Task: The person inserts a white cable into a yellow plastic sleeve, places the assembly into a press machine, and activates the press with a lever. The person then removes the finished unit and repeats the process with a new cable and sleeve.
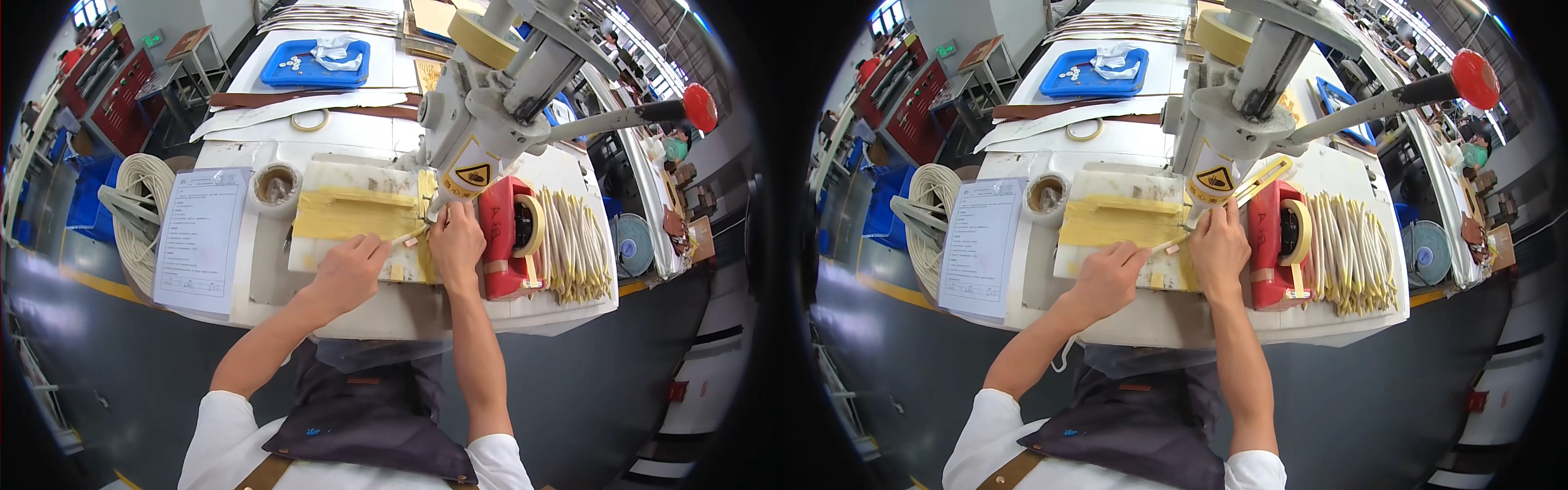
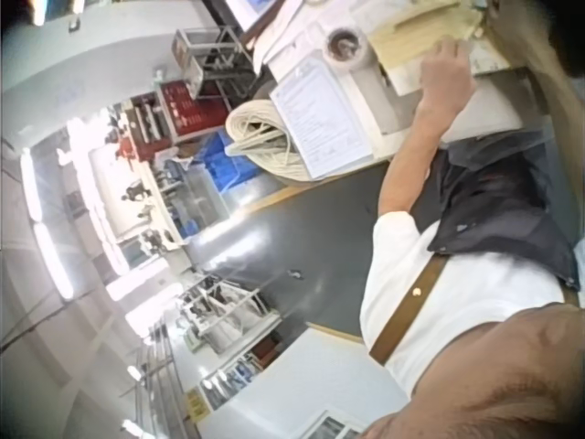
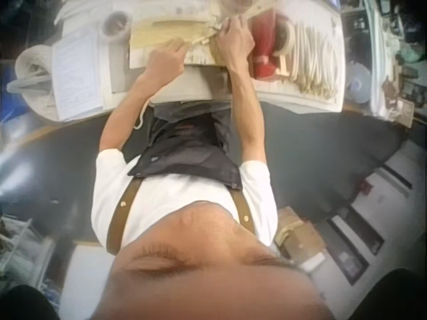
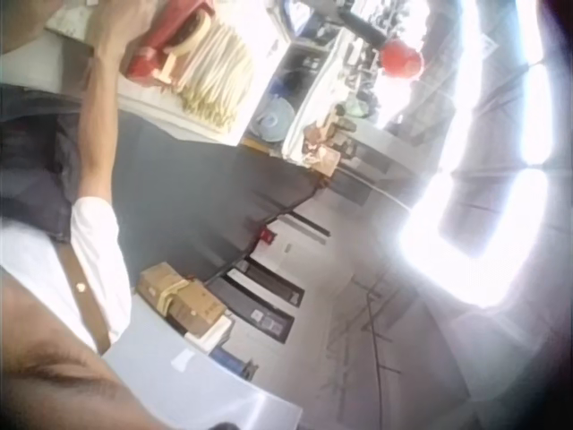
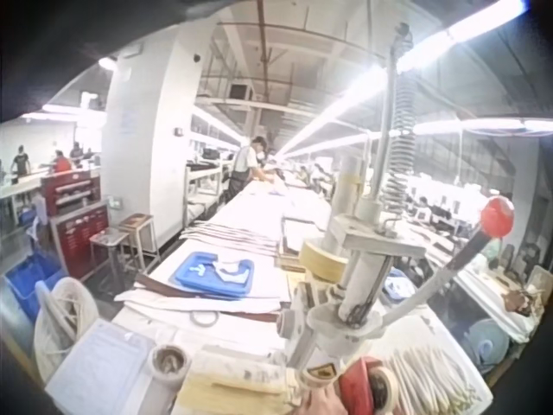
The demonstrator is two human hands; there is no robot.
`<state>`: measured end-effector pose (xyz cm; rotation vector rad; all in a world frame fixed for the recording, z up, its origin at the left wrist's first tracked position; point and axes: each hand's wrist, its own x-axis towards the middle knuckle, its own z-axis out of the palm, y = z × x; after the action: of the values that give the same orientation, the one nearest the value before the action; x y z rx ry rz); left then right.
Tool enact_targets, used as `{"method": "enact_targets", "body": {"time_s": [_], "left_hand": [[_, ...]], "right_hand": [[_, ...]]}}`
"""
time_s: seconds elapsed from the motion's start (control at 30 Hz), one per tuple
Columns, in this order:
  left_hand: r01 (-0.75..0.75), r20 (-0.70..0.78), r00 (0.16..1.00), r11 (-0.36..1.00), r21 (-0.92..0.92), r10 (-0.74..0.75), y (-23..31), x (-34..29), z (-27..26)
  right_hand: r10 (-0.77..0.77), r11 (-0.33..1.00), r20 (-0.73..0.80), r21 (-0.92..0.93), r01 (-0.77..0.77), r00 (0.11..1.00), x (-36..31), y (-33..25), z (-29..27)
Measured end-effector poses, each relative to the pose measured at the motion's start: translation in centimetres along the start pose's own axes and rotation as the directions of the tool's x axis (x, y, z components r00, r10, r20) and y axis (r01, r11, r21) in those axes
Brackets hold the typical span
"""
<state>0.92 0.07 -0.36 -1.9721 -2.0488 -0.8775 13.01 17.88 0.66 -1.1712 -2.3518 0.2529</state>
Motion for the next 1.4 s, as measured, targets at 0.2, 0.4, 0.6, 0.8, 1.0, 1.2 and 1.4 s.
{"method": "enact_targets", "body": {"time_s": [0.2,0.4,0.6,0.8,1.0,1.2,1.4], "left_hand": [[-0.008,0.028,1.000,0.995,-0.099,0.011,-0.2,0.8,0.0],[0.005,0.087,0.996,0.987,-0.160,0.009,-0.9,0.9,-0.1],[0.064,0.124,0.992,0.971,-0.230,-0.036,-0.8,1.1,-0.4],[0.053,0.083,0.996,0.961,-0.270,-0.032,-0.9,1.2,-0.3],[0.038,0.034,0.999,0.951,-0.307,-0.029,-1.3,0.9,0.4],[0.057,0.057,0.997,0.957,-0.283,-0.043,-1.6,0.4,0.5],[0.036,0.065,0.998,0.957,-0.289,-0.018,-1.2,1.1,0.5]], "right_hand": [[-0.017,1.000,-0.023,-0.015,0.017,1.000,0.1,0.3,0.5],[-0.043,0.999,-0.043,0.006,0.043,0.998,0.0,0.2,0.6],[-0.051,0.999,-0.050,-0.003,0.051,0.997,-0.1,0.4,0.8],[-0.037,0.990,-0.027,0.135,0.041,0.999,-0.2,0.1,-0.1],[0.072,0.920,-0.078,0.390,-0.036,0.994,0.6,-0.8,-10.8],[0.053,-0.086,-0.405,0.909,0.408,0.913,8.9,-6.9,-26.9],[-0.311,-0.123,-0.296,0.955,0.271,0.903,13.8,-3.9,-29.5]]}}
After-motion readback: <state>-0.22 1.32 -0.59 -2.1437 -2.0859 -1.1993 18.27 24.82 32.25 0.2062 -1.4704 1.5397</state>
